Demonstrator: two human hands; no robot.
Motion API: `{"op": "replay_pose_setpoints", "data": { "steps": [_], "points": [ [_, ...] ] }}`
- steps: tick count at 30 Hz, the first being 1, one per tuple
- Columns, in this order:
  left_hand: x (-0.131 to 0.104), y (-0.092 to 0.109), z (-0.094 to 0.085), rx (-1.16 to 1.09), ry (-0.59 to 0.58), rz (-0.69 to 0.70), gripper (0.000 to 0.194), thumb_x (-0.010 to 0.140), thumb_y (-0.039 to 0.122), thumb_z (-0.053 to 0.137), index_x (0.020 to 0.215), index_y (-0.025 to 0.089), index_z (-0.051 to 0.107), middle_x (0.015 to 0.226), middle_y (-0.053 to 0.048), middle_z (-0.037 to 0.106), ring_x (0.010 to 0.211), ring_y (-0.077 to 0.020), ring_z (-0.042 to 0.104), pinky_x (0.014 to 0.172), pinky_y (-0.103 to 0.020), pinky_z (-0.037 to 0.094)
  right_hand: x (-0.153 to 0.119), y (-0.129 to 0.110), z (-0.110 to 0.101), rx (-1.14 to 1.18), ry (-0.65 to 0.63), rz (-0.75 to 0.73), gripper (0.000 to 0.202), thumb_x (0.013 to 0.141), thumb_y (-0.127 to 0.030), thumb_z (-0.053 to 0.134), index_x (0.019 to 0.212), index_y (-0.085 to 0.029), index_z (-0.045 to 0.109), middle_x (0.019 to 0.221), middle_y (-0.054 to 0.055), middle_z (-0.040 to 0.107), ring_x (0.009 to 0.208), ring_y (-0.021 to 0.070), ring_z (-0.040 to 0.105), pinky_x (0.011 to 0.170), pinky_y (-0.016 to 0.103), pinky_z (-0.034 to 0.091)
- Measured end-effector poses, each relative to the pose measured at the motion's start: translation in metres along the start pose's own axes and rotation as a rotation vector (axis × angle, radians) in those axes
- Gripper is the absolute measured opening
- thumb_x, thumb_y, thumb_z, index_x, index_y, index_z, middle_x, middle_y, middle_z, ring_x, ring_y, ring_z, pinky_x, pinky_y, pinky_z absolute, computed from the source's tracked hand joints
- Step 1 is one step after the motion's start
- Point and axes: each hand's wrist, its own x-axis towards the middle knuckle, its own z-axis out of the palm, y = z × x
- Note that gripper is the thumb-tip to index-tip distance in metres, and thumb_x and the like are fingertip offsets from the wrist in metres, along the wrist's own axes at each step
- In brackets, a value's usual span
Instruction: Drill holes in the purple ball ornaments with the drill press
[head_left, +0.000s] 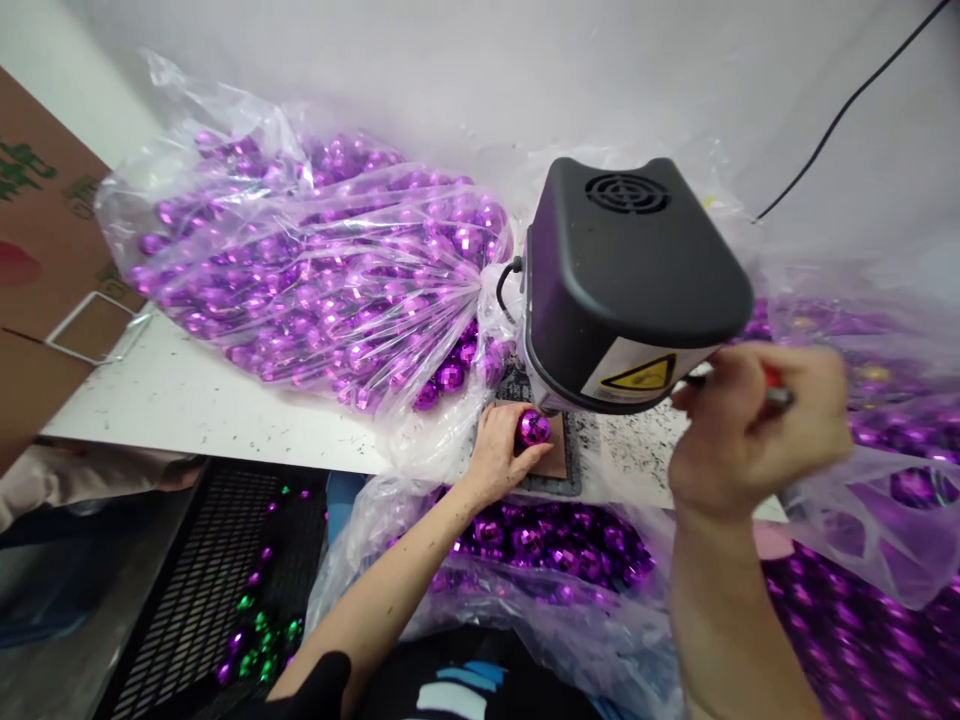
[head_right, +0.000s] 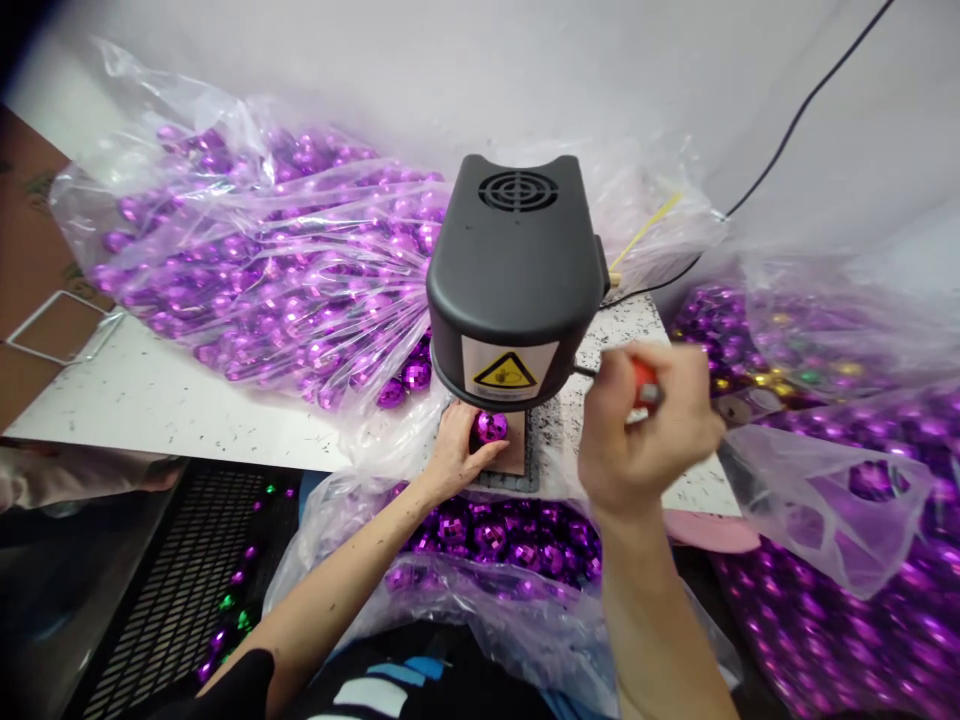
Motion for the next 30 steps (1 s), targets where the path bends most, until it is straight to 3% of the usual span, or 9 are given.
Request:
{"op": "replay_pose_setpoints", "data": {
  "steps": [3,6,9,13,21,23,25,28,30],
  "points": [
    [-0.002,0.000,-0.003,-0.072,0.006,0.013,0.044,0.092,0.044,0.069,0.126,0.020,0.055,0.121,-0.011,0.066,0.115,-0.0270,0.061,0.106,-0.047,0.045,0.042,-0.004,0.014,0.019,-0.022,-0.041,0.032,0.093,-0.042,0.058,0.075,-0.016,0.056,0.059,-0.006,0.040,0.054,0.0038,0.037,0.057,0.023,0.030],
    [-0.014,0.005,-0.012,-0.185,0.014,-0.007,0.049,0.092,0.046,0.069,0.131,0.020,0.052,0.125,-0.012,0.064,0.119,-0.0265,0.061,0.106,-0.045,0.048,0.059,-0.002,0.029,0.066,-0.036,-0.023,0.031,0.093,-0.038,0.058,0.072,-0.017,0.049,0.058,-0.008,0.036,0.056,0.0034,0.034,0.059,0.023,0.027],
    [-0.037,0.017,-0.029,-0.244,-0.029,-0.069,0.053,0.091,0.047,0.071,0.133,0.022,0.052,0.126,-0.011,0.063,0.119,-0.0255,0.061,0.104,-0.043,0.050,0.058,0.000,0.034,0.059,-0.028,-0.022,0.032,0.094,-0.037,0.057,0.071,-0.017,0.046,0.059,-0.008,0.036,0.058,0.0034,0.032,0.060,0.023,0.025],
    [-0.072,0.032,-0.042,-0.288,-0.176,-0.118,0.056,0.088,0.048,0.074,0.134,0.023,0.053,0.124,-0.010,0.065,0.116,-0.0242,0.064,0.100,-0.040,0.053,0.056,-0.002,0.033,0.064,-0.023,-0.004,0.037,0.095,-0.041,0.055,0.069,-0.019,0.038,0.062,-0.008,0.030,0.061,0.0028,0.029,0.063,0.023,0.023],
    [-0.114,0.028,-0.024,-0.204,-0.304,-0.127,0.071,0.087,0.050,0.074,0.146,0.024,0.045,0.139,-0.014,0.058,0.131,-0.0293,0.057,0.110,-0.049,0.050,0.057,0.003,0.035,0.061,-0.080,-0.017,0.050,0.096,-0.061,0.037,0.075,-0.017,0.043,0.069,-0.007,0.028,0.068,0.0038,0.030,0.073,0.025,0.029],
    [-0.113,0.030,-0.029,-0.137,-0.308,-0.110,0.074,0.086,0.051,0.075,0.147,0.024,0.044,0.142,-0.015,0.056,0.133,-0.0306,0.056,0.110,-0.050,0.050,0.056,0.004,0.034,0.054,-0.081,-0.029,0.052,0.096,-0.063,0.036,0.076,-0.016,0.044,0.069,-0.007,0.029,0.067,0.0040,0.031,0.073,0.025,0.030],
    [-0.101,0.031,-0.040,-0.115,-0.266,-0.067,0.062,0.090,0.049,0.071,0.143,0.024,0.049,0.137,-0.013,0.060,0.128,-0.0276,0.059,0.107,-0.045,0.052,0.056,0.004,0.034,0.053,-0.078,-0.030,0.052,0.096,-0.063,0.039,0.076,-0.016,0.045,0.067,-0.007,0.032,0.065,0.0041,0.032,0.070,0.025,0.029],
    [-0.062,0.017,-0.064,-0.072,-0.103,-0.005,0.029,0.101,0.036,0.057,0.126,0.022,0.058,0.117,-0.008,0.069,0.111,-0.0207,0.066,0.097,-0.036,0.055,0.055,0.005,0.035,0.073,-0.052,-0.029,0.050,0.096,-0.061,0.044,0.074,-0.016,0.046,0.064,-0.007,0.036,0.063,0.0042,0.032,0.065,0.025,0.026],
    [-0.027,-0.004,-0.077,0.049,0.039,0.009,0.018,0.103,0.027,0.051,0.116,0.020,0.062,0.107,-0.007,0.070,0.103,-0.0202,0.067,0.092,-0.036,0.055,0.055,0.006,0.037,0.085,-0.034,-0.022,0.049,0.095,-0.059,0.048,0.073,-0.016,0.046,0.063,-0.007,0.036,0.062,0.0043,0.032,0.064,0.025,0.025]
  ]
}}
